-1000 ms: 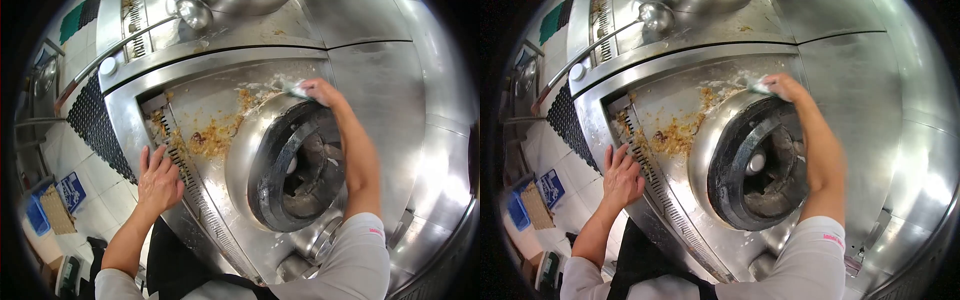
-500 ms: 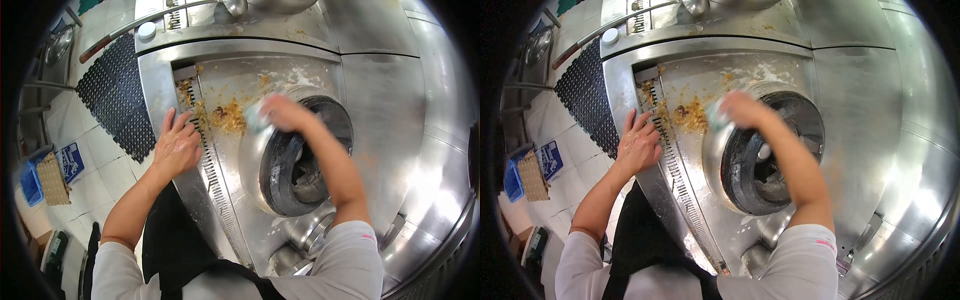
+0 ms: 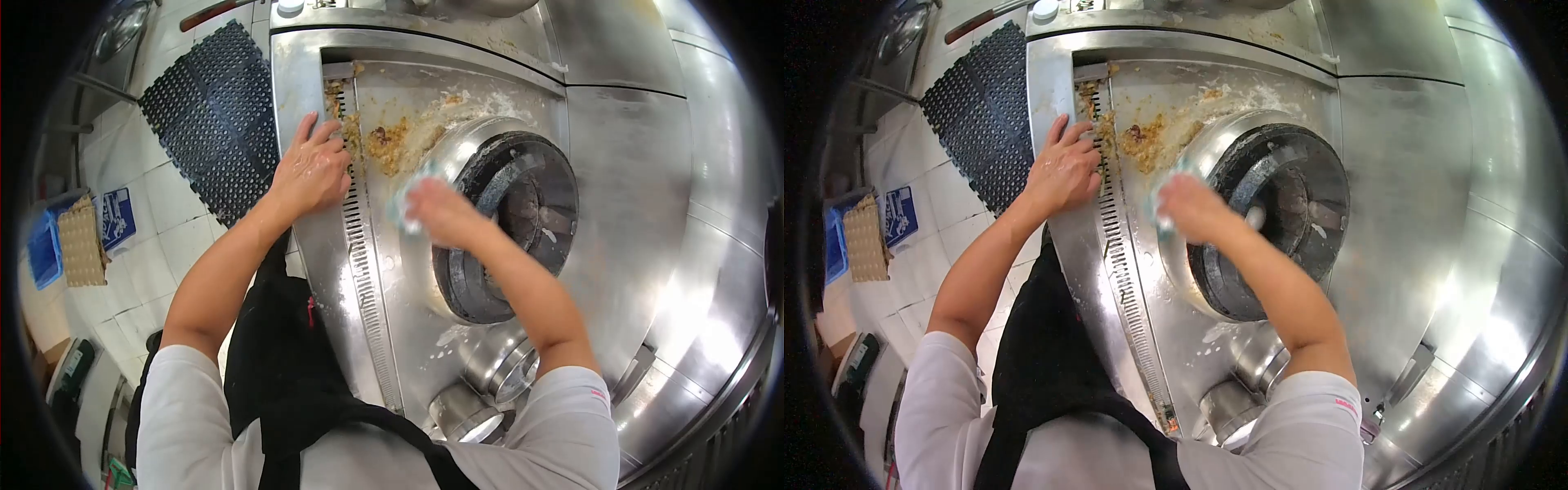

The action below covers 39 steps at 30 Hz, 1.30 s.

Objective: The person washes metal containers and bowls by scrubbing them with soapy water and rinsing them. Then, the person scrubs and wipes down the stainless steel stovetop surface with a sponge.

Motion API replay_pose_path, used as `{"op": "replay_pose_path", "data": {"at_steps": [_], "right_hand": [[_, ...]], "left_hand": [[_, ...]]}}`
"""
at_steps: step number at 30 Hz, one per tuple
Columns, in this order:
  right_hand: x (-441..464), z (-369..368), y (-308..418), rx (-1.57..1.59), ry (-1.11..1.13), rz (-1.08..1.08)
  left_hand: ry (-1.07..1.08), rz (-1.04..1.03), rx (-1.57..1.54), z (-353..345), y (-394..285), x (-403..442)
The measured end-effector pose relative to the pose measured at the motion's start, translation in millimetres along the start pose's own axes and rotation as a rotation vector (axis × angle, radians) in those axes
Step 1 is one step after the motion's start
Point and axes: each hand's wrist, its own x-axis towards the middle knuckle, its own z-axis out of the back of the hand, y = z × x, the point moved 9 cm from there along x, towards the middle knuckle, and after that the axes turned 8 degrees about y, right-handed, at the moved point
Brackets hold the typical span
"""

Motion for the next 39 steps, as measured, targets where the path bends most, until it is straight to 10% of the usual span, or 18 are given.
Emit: {"op": "replay_pose_path", "data": {"at_steps": [7,19,25,36,37,39], "right_hand": [[-5,21,-52,-0.162,-0.223,-0.362],[-124,-188,146,0.036,-0.353,-0.701],[-38,-71,71,0.127,-0.826,-0.776],[-160,-250,148,0.395,-0.191,-1.098],[-151,-233,155,0.177,-0.681,-1.012],[-118,-186,143,0.231,-0.733,-0.897]], "left_hand": [[-0.036,0.011,0.076,-2,-5,-6],[-0.095,0.074,0.163,-12,-40,-47],[-0.064,0.089,0.18,-18,-38,-47],[0.0,0.125,0.228,-18,-43,-40],[-0.02,0.092,0.251,-20,-42,-39],[0.008,0.096,0.282,-23,-39,-39]]}}
